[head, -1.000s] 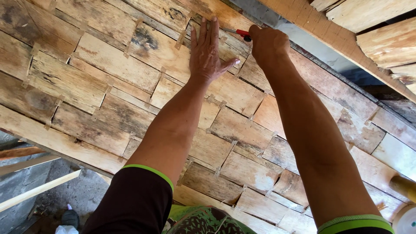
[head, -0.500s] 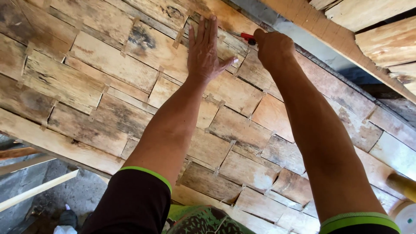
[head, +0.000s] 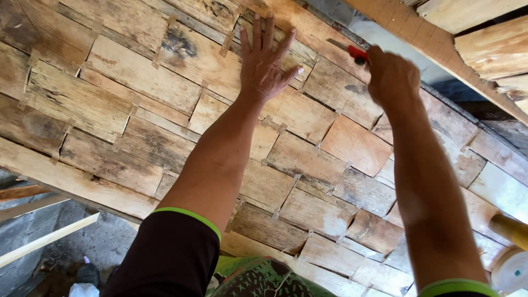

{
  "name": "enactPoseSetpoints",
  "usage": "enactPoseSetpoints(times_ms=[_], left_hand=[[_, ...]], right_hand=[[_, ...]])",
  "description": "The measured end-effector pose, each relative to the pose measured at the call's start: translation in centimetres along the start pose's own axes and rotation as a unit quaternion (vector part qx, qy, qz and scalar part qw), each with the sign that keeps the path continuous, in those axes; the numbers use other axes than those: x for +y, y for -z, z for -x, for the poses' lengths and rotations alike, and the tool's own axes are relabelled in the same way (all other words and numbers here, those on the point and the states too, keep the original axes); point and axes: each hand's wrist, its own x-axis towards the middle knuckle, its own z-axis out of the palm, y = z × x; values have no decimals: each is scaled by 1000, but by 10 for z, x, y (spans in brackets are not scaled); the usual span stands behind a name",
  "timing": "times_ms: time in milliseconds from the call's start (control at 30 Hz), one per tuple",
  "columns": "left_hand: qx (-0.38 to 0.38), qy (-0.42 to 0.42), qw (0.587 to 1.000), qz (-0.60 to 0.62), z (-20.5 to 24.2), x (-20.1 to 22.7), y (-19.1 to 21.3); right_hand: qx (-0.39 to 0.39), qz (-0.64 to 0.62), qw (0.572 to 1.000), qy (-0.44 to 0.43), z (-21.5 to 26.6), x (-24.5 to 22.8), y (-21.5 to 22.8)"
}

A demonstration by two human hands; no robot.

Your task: Marking, cutting, and fitting small wood strips onto a larger decorative wooden panel using a utility knife and tape.

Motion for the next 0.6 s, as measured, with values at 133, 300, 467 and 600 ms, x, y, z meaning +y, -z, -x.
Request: enactPoseSetpoints(times_ms=[133, 300, 467, 600], left_hand=[[65, -18, 997, 25, -9, -9, -28], [47, -4, 999, -16, -4, -3, -17], [43, -139, 988, -58, -17, -8, -44], [40, -212, 968, -128, -7, -3, -44]], right_hand=[[82, -121, 986, -81, 68, -6, -30], [296, -136, 937, -127, 161, -21, -107], [363, -107, 912, -158, 195, -38, -146], [384, -144, 897, -167, 198, -34, -168]])
